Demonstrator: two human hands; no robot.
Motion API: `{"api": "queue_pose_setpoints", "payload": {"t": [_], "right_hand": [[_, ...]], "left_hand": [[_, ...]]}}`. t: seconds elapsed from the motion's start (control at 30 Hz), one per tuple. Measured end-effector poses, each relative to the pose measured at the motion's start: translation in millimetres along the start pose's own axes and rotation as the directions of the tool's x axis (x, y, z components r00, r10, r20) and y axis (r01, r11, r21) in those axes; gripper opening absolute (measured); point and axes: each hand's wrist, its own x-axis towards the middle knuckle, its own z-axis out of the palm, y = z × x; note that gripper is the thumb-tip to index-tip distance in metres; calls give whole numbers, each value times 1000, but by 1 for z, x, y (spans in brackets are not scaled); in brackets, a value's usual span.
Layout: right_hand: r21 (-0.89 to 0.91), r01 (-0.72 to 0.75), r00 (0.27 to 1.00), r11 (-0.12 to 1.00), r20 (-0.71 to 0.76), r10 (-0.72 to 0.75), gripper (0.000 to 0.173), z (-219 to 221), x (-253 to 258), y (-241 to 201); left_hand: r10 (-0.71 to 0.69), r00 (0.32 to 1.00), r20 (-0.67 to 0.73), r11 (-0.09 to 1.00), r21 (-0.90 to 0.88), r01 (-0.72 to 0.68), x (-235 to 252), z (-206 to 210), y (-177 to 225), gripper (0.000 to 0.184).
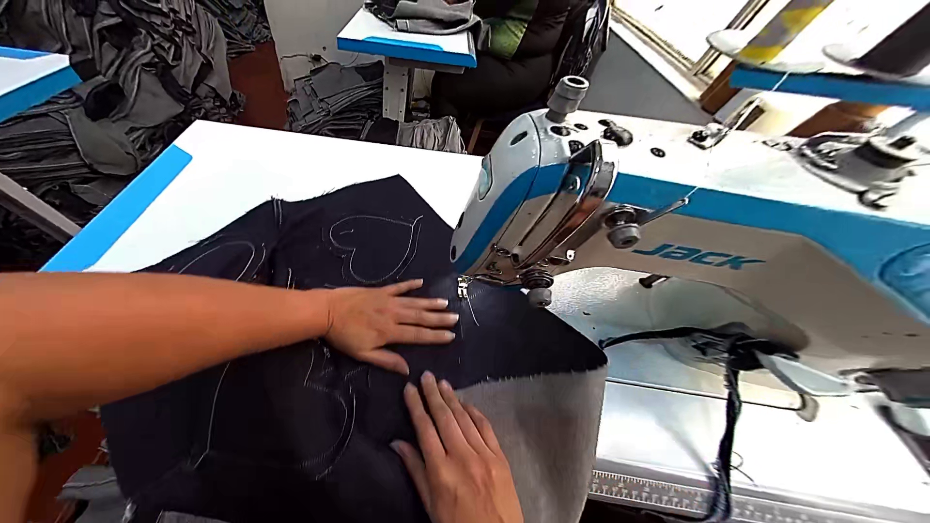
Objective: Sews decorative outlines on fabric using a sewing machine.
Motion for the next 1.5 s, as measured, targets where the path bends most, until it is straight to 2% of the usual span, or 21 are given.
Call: {"api": "queue_pose_setpoints", "payload": {"t": [0.07, 0.2, 0.4, 0.53, 0.77, 0.93, 1.23, 1.5], "right_hand": [[14, 51, 998, 999, -39, -51, 55, -2, -8, 6], [78, 78, 993, 994, -93, -71, 54, 8, -8, 16], [-11, -41, 992, 999, -118, 40, 52, 22, 16, 1], [-62, -89, 992, 994, -90, 83, 56, 24, 21, -8], [-54, -58, 998, 997, -3, 58, 60, 17, 22, -3], [-80, -64, 997, 995, 27, 66, 59, 14, 24, -3], [-21, -62, 997, 998, 48, 63, 56, 13, 32, 9], [27, -72, 994, 997, 90, 69, 51, 6, 29, 16]], "left_hand": [[20, 1000, -21, 999, -35, -20, -1, 7, 11, 67], [19, 999, -51, 997, -77, -23, -3, 6, 7, 68], [107, 993, -42, 991, -73, -110, 4, -2, -36, 72], [130, 991, -36, 990, -57, -132, 10, -8, -48, 79], [125, 988, -90, 987, -95, -133, 8, -4, -50, 74], [127, 987, -99, 984, -116, -138, 10, -5, -52, 72], [130, 980, -150, 984, -100, -146, 13, -2, -61, 70], [64, 986, -155, 993, -85, -78, 10, -3, -48, 69]]}}
